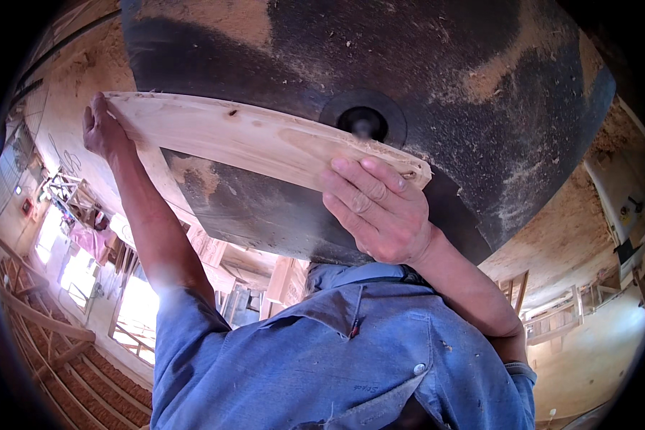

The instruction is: The person uses a stationary router table to shape the edges of a long, thin wooden plank. They repeatedly pass the plank over the spinning router bit, flipping it to work on different sides and creating a curved profile. The person handles the wood by hand, guiding it carefully through the machine.

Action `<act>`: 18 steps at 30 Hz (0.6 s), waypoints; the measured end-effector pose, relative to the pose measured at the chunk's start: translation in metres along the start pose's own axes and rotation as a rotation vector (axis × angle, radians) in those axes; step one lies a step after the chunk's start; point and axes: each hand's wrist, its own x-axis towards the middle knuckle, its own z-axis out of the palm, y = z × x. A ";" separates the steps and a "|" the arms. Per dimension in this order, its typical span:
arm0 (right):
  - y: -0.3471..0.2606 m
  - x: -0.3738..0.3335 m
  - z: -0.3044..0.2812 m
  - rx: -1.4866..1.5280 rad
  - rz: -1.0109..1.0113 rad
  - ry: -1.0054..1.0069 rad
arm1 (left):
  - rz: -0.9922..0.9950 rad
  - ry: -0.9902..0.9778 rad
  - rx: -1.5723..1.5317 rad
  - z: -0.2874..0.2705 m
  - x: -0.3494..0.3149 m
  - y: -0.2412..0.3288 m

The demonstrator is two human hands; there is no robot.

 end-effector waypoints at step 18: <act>-0.035 -0.018 -0.033 -0.087 0.099 0.092 | -0.003 -0.119 -0.572 -0.064 -0.016 -0.024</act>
